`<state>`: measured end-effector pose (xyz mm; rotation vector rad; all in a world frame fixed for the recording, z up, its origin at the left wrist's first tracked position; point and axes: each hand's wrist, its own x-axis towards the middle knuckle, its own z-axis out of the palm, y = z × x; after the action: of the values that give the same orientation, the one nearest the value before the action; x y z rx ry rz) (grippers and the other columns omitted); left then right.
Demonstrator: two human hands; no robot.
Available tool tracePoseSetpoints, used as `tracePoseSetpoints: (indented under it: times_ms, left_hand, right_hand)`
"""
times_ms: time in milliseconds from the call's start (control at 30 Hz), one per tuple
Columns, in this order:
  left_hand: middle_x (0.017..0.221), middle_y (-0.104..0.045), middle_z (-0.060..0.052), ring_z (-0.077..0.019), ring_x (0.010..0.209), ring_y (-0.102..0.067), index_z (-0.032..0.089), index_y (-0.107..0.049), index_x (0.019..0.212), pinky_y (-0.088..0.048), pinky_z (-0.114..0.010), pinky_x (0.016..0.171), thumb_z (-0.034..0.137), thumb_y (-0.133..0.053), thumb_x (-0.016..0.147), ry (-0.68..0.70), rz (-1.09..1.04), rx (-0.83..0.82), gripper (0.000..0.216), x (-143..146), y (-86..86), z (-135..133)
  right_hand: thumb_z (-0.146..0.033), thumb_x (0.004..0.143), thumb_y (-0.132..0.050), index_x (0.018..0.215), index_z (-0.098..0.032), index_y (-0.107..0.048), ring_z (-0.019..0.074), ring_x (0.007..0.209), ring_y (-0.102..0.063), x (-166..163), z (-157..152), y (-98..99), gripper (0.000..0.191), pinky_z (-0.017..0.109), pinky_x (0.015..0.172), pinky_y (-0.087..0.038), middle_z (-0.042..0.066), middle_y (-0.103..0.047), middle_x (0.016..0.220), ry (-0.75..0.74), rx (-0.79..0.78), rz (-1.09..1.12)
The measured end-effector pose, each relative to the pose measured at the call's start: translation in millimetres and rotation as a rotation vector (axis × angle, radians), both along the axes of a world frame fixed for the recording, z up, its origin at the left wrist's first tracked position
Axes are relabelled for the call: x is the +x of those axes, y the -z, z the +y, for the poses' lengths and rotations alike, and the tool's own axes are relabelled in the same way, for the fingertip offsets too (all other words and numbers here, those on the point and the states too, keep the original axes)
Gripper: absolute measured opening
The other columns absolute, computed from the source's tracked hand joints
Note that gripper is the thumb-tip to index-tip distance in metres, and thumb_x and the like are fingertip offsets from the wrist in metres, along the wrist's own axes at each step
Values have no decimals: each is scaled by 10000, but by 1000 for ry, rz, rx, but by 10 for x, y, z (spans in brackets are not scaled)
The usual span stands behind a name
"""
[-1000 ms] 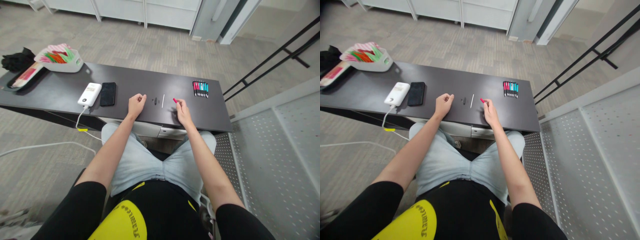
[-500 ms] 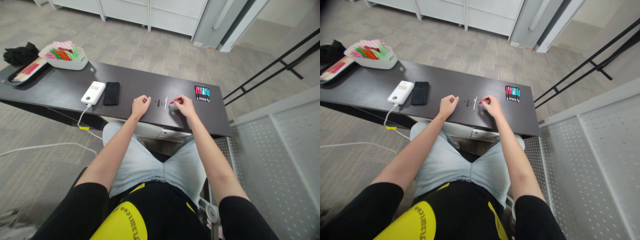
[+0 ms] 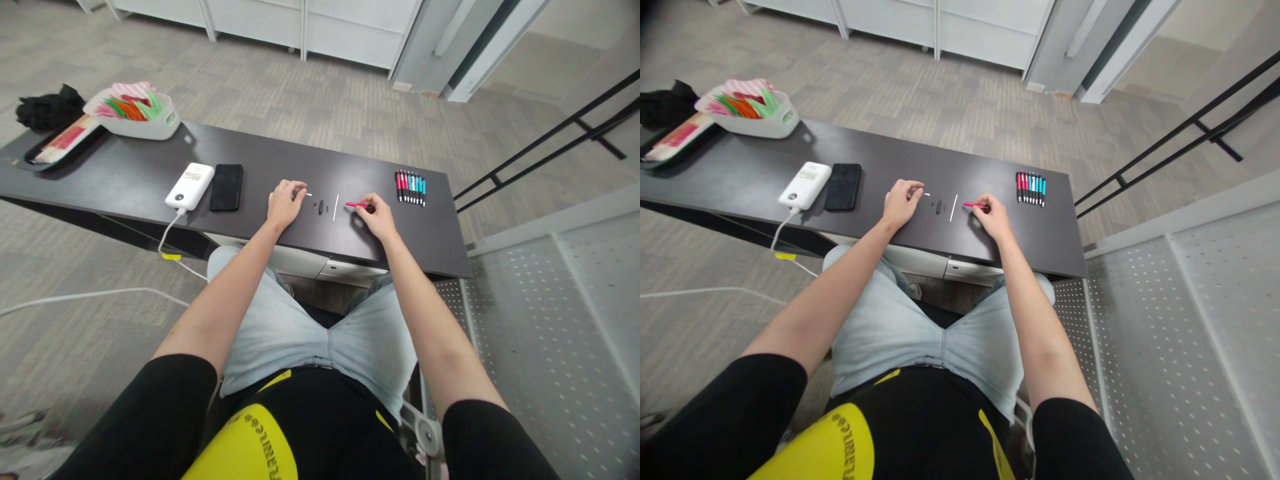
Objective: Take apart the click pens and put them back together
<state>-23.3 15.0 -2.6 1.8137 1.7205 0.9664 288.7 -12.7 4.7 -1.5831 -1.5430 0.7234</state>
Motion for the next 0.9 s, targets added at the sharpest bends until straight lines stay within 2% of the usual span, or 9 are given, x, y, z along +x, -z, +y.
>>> tracePoseSetpoints:
  times_ms: [133,267,367,467,600,700,900]
  left_hand:
    - [1405,-819,-105,-352,1208,-777,303,-893,1147,-499,-568,1258,276,-815,1158,92,132,-50,83,19,-46,71]
    - [1371,-809,-123,-368,1223,-738,285,-805,1021,-495,-558,1232,255,-805,1145,62,156,-59,127,38,-67,74]
    - [1325,-808,-125,-375,1220,-733,286,-735,982,-502,-567,1240,219,-782,1143,40,147,-53,181,50,-61,67]
    - [1342,-819,-142,-408,1298,-743,290,-705,991,-507,-600,1265,200,-761,1147,37,169,-28,189,67,-42,61]
    - [1412,-840,-168,-442,1428,-754,290,-677,1027,-517,-616,1300,185,-717,1179,47,224,-15,189,88,-15,54]
    - [1413,-848,-169,-432,1410,-776,291,-694,1068,-533,-606,1312,165,-706,1180,27,205,-21,169,79,0,58]
    - [1446,-785,-158,-371,1361,-788,280,-787,1201,-585,-463,1265,152,-617,1217,-59,43,46,214,13,-23,37]
  right_hand:
    - [-253,897,-827,946,-321,-651,321,989,-782,28,-6,102,195,490,1037,-667,41,-824,984,-15,6,-8]
    - [-283,925,-836,1032,-309,-713,337,1028,-813,112,57,185,165,520,1063,-676,60,-869,1056,-70,21,-36]
    - [-288,950,-843,1184,-296,-809,391,1138,-833,221,91,228,237,609,1171,-664,102,-914,1164,-101,71,-100]
    - [-252,996,-803,1236,-293,-865,444,1250,-809,284,90,256,251,693,1245,-619,142,-927,1260,-80,128,-204]
    - [-227,1055,-751,1136,-290,-890,470,1322,-747,221,42,259,173,734,1254,-564,164,-898,1316,-76,140,-340]
    - [-197,1043,-756,1080,-299,-891,474,1381,-685,147,-12,232,174,740,1276,-530,160,-867,1344,-84,161,-371]
    - [-139,1065,-710,999,-321,-912,419,1379,-679,110,-51,158,280,671,1338,-540,131,-822,1390,-164,175,-337]
